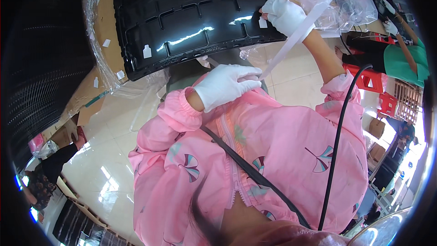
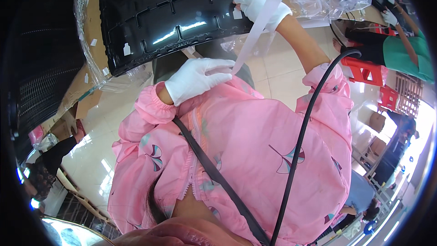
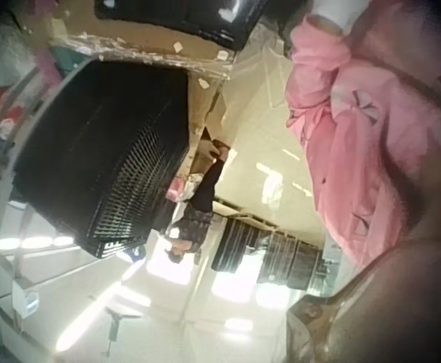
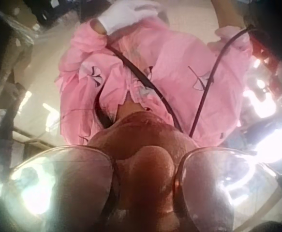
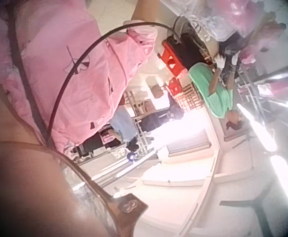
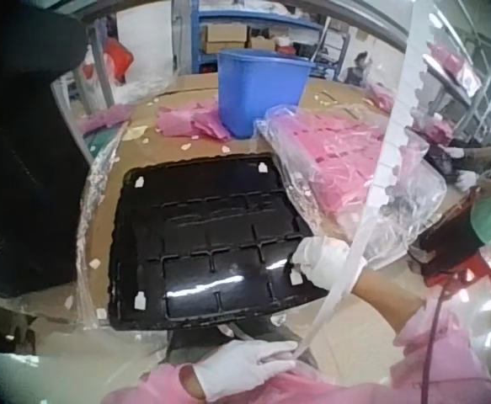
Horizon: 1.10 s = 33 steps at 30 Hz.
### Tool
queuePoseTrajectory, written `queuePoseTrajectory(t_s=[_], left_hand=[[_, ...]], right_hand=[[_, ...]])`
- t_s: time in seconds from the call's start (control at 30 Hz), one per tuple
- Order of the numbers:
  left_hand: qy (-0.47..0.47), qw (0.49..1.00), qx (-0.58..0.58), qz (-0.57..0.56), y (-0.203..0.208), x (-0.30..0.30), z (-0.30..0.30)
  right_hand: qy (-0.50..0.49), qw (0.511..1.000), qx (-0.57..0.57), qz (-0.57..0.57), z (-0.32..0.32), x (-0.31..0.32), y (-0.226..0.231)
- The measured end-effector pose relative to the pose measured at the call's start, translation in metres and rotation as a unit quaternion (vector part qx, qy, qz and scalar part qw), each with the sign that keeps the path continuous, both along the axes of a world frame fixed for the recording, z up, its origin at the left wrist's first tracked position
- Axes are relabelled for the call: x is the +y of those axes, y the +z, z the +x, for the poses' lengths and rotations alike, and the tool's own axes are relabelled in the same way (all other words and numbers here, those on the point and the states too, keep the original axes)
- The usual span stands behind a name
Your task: Applying protective foam and film to plastic component covers in a factory setting.
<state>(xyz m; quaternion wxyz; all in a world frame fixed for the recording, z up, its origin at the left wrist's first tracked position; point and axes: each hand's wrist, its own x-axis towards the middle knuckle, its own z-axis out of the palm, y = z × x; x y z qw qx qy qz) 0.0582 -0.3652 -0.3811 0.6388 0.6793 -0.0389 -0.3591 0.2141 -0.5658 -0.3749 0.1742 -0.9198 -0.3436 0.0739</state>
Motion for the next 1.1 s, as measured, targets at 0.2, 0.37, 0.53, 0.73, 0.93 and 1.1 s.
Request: queuePoseTrajectory(t_s=[0.2,0.37,0.53,0.73,0.93,1.1], left_hand=[[0.049,0.998,-0.040,0.000,-0.008,0.013,-0.009],[0.060,0.998,-0.026,0.004,-0.010,0.020,-0.011],[0.065,0.998,-0.027,0.007,-0.009,0.023,-0.012],[0.069,0.997,-0.019,-0.007,-0.012,0.025,-0.011],[0.082,0.996,-0.026,-0.021,-0.014,0.026,-0.010],[0.078,0.996,-0.042,-0.017,-0.014,0.026,-0.007]], right_hand=[[0.000,0.999,-0.004,-0.039,-0.003,0.005,0.004],[0.035,0.998,-0.041,-0.027,-0.003,0.005,0.002],[0.042,0.992,-0.080,-0.085,-0.002,0.008,-0.002],[0.070,0.983,-0.125,-0.112,-0.002,0.004,-0.007],[0.067,0.978,-0.187,-0.066,-0.006,0.000,-0.014],[0.061,0.979,-0.170,-0.096,-0.004,0.002,-0.014]])
